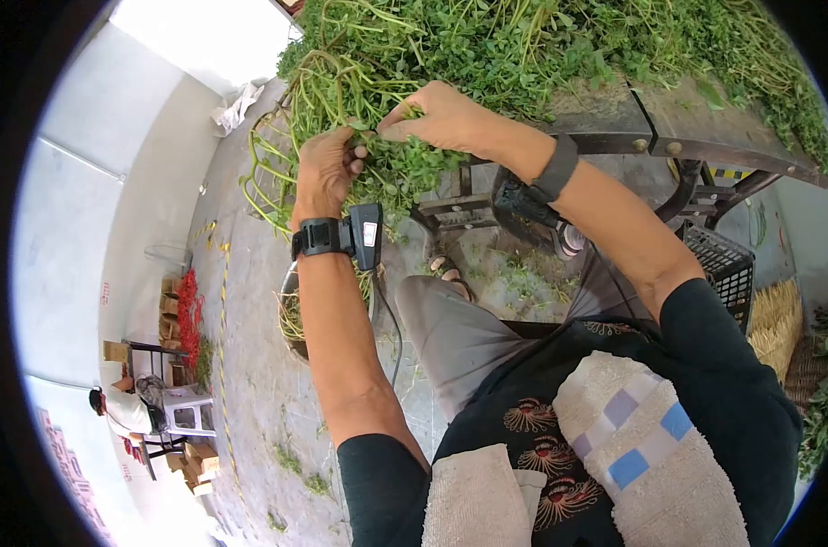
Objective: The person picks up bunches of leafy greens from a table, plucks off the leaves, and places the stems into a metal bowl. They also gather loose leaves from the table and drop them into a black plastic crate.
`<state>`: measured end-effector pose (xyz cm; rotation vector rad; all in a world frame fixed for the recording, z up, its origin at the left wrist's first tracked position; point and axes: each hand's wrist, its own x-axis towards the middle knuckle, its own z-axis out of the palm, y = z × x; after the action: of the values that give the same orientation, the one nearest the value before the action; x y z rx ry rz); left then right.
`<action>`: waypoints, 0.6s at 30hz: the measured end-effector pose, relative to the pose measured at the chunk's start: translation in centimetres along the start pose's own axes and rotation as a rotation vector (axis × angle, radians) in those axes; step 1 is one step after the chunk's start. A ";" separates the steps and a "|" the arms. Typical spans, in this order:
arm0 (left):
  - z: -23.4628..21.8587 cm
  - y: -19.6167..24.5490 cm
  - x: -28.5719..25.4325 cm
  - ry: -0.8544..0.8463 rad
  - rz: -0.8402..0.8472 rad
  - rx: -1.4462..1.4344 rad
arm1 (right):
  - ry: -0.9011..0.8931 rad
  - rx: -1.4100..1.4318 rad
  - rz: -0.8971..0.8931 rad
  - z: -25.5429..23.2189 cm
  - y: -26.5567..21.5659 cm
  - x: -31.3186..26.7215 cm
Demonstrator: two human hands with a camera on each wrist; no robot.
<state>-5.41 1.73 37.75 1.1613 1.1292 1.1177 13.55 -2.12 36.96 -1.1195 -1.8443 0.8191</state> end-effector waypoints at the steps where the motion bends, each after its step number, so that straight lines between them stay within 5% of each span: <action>1: 0.2 -0.1 0.1 0.003 -0.035 -0.029 | 0.039 0.007 0.051 0.7 0.4 0.7; 13: 0.6 0.9 0.7 -0.027 -0.047 -0.036 | 0.117 -0.254 0.026 1.4 0.5 3.3; 15: 1.3 0.7 0.8 0.018 0.025 -0.259 | 0.251 0.192 0.203 1.8 0.4 3.2; 16: 1.9 0.8 0.6 0.014 0.021 -0.258 | 0.255 0.193 0.207 2.4 0.3 3.4; 18: 3.1 1.1 0.3 0.061 -0.043 -0.477 | 0.292 1.088 0.345 3.9 0.0 3.4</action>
<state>-2.35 1.77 39.00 0.7316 0.8620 1.3074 9.17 0.54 36.22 -0.7489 -0.7228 1.4982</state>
